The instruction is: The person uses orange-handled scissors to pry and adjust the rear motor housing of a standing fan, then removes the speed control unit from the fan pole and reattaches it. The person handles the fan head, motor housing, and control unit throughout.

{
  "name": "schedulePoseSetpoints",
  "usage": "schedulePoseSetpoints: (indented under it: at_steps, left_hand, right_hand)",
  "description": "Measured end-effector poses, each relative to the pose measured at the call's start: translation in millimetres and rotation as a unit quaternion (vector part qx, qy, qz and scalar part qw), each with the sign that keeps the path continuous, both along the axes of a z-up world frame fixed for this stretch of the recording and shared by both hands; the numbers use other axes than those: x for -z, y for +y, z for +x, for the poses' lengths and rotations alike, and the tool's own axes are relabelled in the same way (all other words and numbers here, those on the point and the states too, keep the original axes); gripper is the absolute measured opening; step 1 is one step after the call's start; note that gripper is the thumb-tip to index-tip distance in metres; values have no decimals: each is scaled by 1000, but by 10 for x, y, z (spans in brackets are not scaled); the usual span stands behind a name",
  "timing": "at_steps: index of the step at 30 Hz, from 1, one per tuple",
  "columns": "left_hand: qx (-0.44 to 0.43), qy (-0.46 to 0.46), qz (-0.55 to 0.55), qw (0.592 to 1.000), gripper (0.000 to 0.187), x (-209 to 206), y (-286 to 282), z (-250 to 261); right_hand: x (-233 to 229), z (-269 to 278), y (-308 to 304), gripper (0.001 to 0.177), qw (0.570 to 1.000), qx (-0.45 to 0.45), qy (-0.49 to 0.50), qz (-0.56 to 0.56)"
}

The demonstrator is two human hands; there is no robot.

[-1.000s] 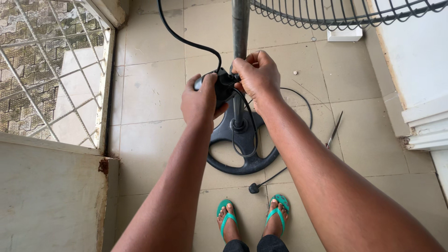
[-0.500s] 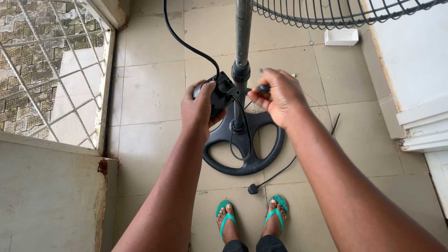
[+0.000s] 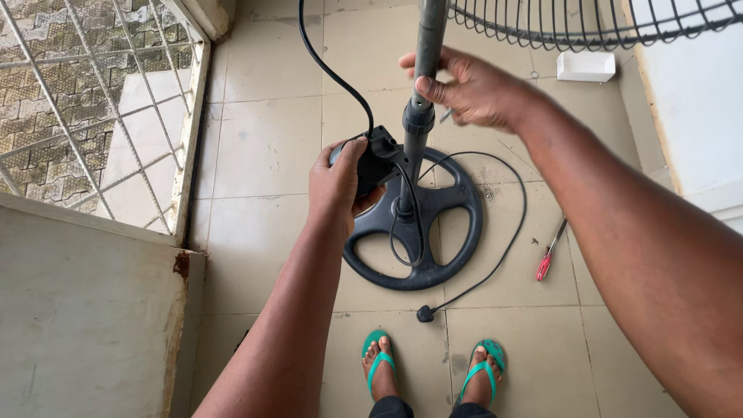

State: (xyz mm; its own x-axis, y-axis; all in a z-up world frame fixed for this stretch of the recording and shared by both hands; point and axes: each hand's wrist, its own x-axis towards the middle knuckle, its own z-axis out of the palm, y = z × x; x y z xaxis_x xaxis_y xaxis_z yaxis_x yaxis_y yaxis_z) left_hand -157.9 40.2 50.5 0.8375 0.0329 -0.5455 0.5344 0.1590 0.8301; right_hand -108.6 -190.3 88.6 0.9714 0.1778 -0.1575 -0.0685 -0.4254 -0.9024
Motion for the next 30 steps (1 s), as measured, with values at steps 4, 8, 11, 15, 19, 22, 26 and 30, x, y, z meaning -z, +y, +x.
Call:
schedulePoseSetpoints:
  at_steps: [4,8,11,15,19,22,26,30]
  left_hand:
    - [-20,10,17,1000,46,-44,-44,-15]
    - [-40,0,33,999,45,-173,-42,-73]
    - [-45,-9,46,998,45,-260,21,-104]
    - [-59,-30,55,996,47,-351,174,-196]
    - [-76,-39,80,993,50,-420,268,-244]
    - [-86,-38,141,986,51,-477,286,-222]
    - [-70,-36,212,974,52,-551,256,-215]
    - [-43,-26,243,969,53,-548,260,-302]
  right_hand:
    - [200,-63,98,33,988,9,-151,-29]
    - [300,-69,184,27,963,73,-243,-91]
    - [323,-15,306,24,963,122,-232,-70]
    - [268,66,406,22,930,202,-282,-121]
    - [170,86,590,25,915,261,-256,-170]
    - [139,185,581,29,923,262,-228,-164]
    - [498,502,494,36,949,243,-171,-104]
    - [1039,809,421,49,945,107,-309,-31]
